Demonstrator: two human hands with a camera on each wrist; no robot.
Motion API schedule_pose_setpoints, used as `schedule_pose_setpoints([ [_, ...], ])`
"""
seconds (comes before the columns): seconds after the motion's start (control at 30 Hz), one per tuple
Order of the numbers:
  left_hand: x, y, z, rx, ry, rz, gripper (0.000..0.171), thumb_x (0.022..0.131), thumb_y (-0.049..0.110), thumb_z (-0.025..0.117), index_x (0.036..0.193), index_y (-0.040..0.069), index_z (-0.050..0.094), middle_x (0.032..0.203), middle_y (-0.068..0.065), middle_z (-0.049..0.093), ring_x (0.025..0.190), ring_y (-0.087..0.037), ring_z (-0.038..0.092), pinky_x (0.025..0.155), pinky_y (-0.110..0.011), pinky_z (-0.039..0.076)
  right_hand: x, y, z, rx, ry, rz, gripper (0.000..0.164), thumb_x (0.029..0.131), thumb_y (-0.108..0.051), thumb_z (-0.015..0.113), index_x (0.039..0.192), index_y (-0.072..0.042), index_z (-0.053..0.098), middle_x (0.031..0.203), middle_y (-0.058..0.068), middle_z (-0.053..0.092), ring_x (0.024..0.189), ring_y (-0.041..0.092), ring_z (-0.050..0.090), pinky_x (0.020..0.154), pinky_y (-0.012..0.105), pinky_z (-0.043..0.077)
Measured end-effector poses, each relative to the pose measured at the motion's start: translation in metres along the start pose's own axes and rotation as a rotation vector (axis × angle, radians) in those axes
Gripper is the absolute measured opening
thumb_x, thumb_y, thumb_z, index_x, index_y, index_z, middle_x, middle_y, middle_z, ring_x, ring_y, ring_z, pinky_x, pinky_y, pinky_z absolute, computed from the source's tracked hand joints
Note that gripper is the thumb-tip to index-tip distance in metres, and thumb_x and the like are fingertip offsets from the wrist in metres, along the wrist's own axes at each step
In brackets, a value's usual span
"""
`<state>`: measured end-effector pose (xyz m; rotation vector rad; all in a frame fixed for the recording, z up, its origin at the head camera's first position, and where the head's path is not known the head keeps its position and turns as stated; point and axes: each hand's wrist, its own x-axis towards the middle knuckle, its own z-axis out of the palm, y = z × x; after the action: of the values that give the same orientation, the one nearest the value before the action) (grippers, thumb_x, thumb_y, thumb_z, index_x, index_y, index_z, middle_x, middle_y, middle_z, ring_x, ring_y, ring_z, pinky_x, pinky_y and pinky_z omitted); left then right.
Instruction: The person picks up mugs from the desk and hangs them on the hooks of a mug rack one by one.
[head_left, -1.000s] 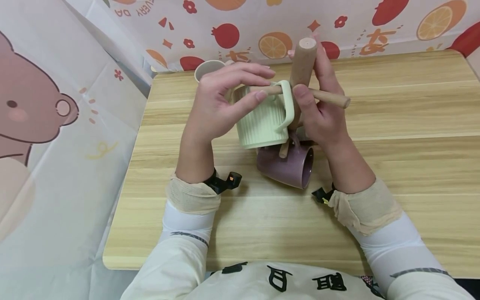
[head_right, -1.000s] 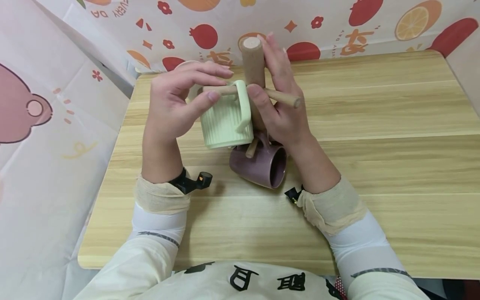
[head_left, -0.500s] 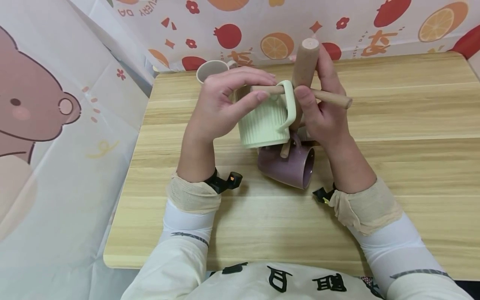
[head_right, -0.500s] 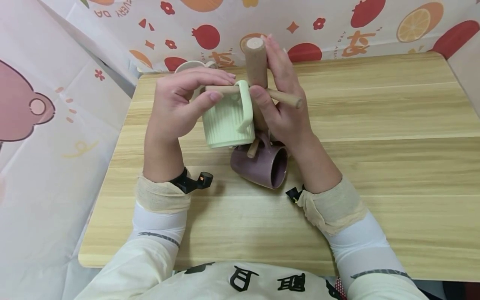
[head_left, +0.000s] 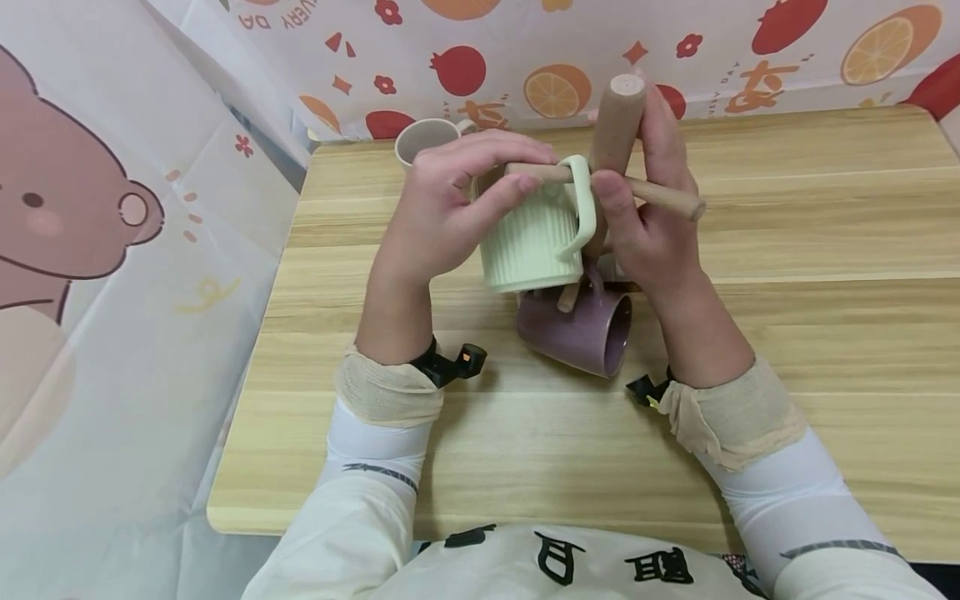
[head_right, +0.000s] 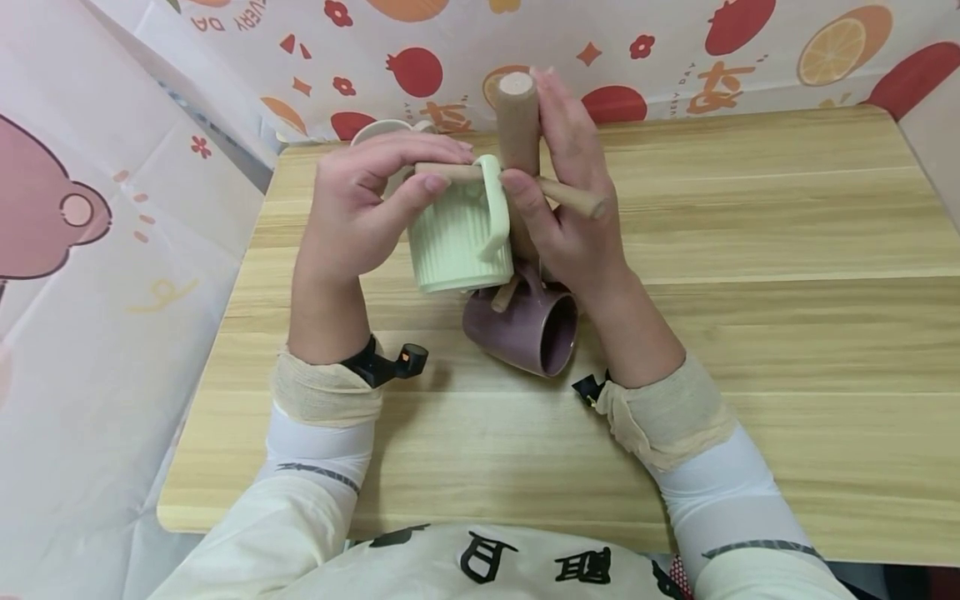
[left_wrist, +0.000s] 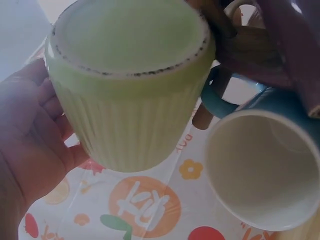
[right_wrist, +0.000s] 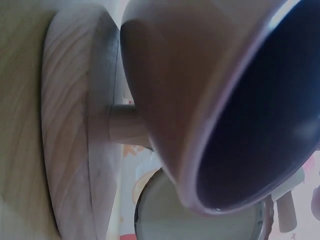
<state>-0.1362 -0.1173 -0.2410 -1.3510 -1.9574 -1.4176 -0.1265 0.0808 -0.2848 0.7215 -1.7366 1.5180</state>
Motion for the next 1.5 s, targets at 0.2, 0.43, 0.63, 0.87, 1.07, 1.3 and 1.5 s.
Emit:
schedule_pose_setpoints([
  [0.2,0.0,-0.003,0.002,0.03,0.026,-0.03,0.013,0.091,-0.005,0.063,0.102,-0.006,0.072,0.102,-0.019,0.072,0.105,-0.022,0.066,0.096,-0.034,0.049,-0.002,0.003,-0.002,-0.106,0.024,-0.037,0.091,0.094,-0.057,0.054,0.138,0.02,0.033,0.147,0.021,0.043,0.122,0.021,0.05,0.107,0.039,0.039],
  [0.43,0.002,-0.005,0.004,0.048,0.068,-0.071,0.016,0.092,-0.004,0.062,0.105,-0.007,0.071,0.11,-0.02,0.07,0.114,-0.021,0.063,0.104,-0.035,0.044,-0.001,0.001,-0.002,-0.21,0.044,-0.075,0.091,0.094,-0.057,0.054,0.136,0.022,0.036,0.147,0.021,0.044,0.123,0.022,0.049,0.11,0.039,0.036],
  [0.63,0.004,-0.004,0.008,0.084,0.114,-0.2,0.017,0.092,-0.003,0.063,0.106,-0.005,0.072,0.117,-0.017,0.07,0.119,-0.015,0.06,0.107,-0.03,0.041,-0.001,0.004,-0.005,-0.29,0.037,-0.18,0.066,0.095,-0.049,0.058,0.148,-0.014,0.041,0.138,0.014,0.052,0.127,0.025,0.044,0.11,0.042,0.034],
  [0.87,0.008,-0.005,0.012,0.085,0.217,-0.341,0.02,0.09,0.002,0.068,0.108,-0.006,0.071,0.117,-0.016,0.07,0.116,-0.006,0.061,0.107,-0.024,0.039,0.009,0.0,-0.007,-0.283,-0.039,-0.353,0.052,0.096,-0.04,0.059,0.146,-0.038,0.044,0.089,0.017,0.053,0.109,0.034,0.051,0.108,0.049,0.03],
  [1.07,0.009,-0.009,0.018,0.053,0.292,-0.341,0.012,0.09,0.004,0.069,0.095,-0.006,0.073,0.11,-0.017,0.071,0.112,-0.008,0.063,0.106,-0.024,0.04,0.008,-0.017,-0.014,-0.417,-0.173,-0.286,0.046,0.099,-0.039,0.055,0.142,-0.023,0.052,0.088,0.016,0.048,0.104,0.037,0.044,0.105,0.045,0.029],
  [1.3,0.009,-0.011,0.021,-0.02,0.324,-0.416,0.01,0.091,0.003,0.067,0.094,-0.005,0.072,0.112,-0.016,0.071,0.114,-0.009,0.062,0.105,-0.026,0.042,0.006,-0.028,-0.015,-0.518,-0.207,-0.255,0.037,0.101,-0.042,0.05,0.127,-0.019,0.063,0.088,0.018,0.045,0.098,0.038,0.04,0.097,0.047,0.031],
  [1.5,0.01,-0.012,0.023,-0.053,0.341,-0.489,0.012,0.091,0.004,0.067,0.097,-0.005,0.074,0.115,-0.014,0.071,0.115,-0.009,0.061,0.098,-0.028,0.048,0.003,-0.031,-0.012,-0.57,-0.195,-0.21,0.032,0.102,-0.042,0.049,0.116,-0.018,0.066,0.091,0.02,0.046,0.104,0.039,0.04,0.088,0.047,0.03],
])
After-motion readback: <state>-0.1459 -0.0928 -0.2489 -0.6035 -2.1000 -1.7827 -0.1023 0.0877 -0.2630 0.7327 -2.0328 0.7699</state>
